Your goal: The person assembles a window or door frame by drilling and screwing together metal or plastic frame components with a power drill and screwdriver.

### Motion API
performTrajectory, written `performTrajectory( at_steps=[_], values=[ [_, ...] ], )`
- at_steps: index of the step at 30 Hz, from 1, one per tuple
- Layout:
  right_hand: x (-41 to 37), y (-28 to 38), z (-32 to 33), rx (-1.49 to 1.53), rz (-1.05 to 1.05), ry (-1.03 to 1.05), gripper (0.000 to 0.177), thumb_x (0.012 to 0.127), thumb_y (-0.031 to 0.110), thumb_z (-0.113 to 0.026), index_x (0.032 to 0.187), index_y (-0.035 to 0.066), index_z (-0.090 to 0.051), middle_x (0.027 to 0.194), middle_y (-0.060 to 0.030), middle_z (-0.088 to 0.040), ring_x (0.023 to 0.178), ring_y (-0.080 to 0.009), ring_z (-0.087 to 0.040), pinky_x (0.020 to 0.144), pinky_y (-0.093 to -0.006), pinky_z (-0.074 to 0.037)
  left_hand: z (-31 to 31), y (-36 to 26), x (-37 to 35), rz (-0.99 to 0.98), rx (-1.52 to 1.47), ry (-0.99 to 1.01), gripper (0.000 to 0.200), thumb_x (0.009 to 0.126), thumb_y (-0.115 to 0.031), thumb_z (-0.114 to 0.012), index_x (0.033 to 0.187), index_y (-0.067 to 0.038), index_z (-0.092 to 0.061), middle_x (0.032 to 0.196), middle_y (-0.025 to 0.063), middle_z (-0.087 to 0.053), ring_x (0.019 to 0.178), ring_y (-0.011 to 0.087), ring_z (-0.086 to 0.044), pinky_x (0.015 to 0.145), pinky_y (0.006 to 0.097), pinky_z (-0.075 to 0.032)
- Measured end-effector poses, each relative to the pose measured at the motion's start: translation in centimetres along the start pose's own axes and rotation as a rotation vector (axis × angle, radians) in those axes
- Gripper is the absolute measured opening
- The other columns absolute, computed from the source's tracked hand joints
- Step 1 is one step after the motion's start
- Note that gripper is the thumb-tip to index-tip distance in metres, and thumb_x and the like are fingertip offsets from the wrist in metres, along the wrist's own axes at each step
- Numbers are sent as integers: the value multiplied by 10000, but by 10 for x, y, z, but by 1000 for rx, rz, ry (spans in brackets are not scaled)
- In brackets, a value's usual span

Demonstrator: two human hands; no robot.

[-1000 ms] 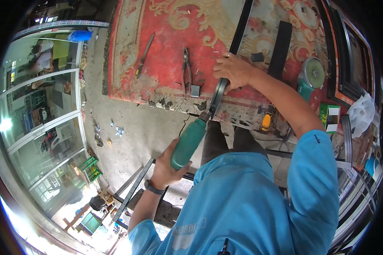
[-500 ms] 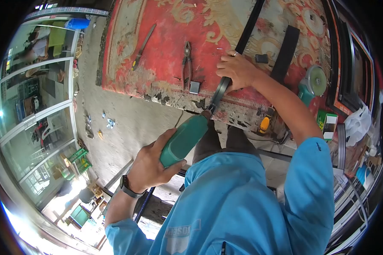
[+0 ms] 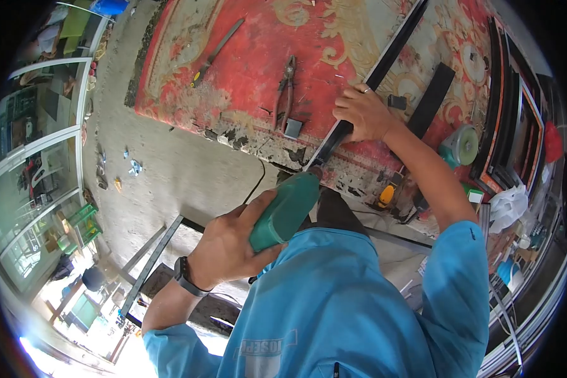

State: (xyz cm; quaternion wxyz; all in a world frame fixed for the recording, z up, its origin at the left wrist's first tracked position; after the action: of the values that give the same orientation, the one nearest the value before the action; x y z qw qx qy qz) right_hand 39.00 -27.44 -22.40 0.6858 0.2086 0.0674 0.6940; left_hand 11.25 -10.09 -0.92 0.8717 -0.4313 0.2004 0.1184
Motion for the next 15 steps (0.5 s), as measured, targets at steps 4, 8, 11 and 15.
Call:
performTrajectory(
  at_steps=[4,8,11,15],
  values=[
    [1,2,2,-28,-29,62,582,565,509,-912,944,167,-632,933,3,-542,1006,-235,-545,1007,-452,-381,5,-6,2,69,22,78,794,820,-300,-847,1471,-19,-490,1081,304,-715,954,460,-736,796,479,-606],
    [0,1,1,-22,-33,39,564,578,525,-903,924,168,-638,938,2,-551,1004,-236,-547,1011,-458,-385,6,-9,4,24,45,55,790,821,-288,-840,1473,-19,-485,1072,303,-716,932,458,-739,786,479,-609],
    [-1,3,2,-19,-20,1,541,590,519,-896,912,167,-639,936,1,-554,993,-235,-550,998,-457,-396,7,-13,5,43,60,83,782,823,-285,-838,1468,-17,-486,1060,303,-715,931,459,-738,783,480,-609],
    [0,2,5,-21,-4,-20,507,606,488,-888,898,162,-634,927,-2,-554,976,-229,-553,984,-446,-409,6,-15,8,34,55,73,775,824,-281,-839,1461,-15,-485,1048,302,-714,928,463,-734,776,485,-606]
  ],
)
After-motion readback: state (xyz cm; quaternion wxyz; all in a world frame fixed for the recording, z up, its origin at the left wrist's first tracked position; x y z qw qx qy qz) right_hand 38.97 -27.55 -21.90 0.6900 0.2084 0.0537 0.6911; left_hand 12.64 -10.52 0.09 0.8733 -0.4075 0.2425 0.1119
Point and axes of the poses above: each hand's wrist, its own x-axis towards the middle knuckle, its own z-axis out of the back of the hand, y = z × x, the point moved 3 cm from there along x, towards the middle knuckle
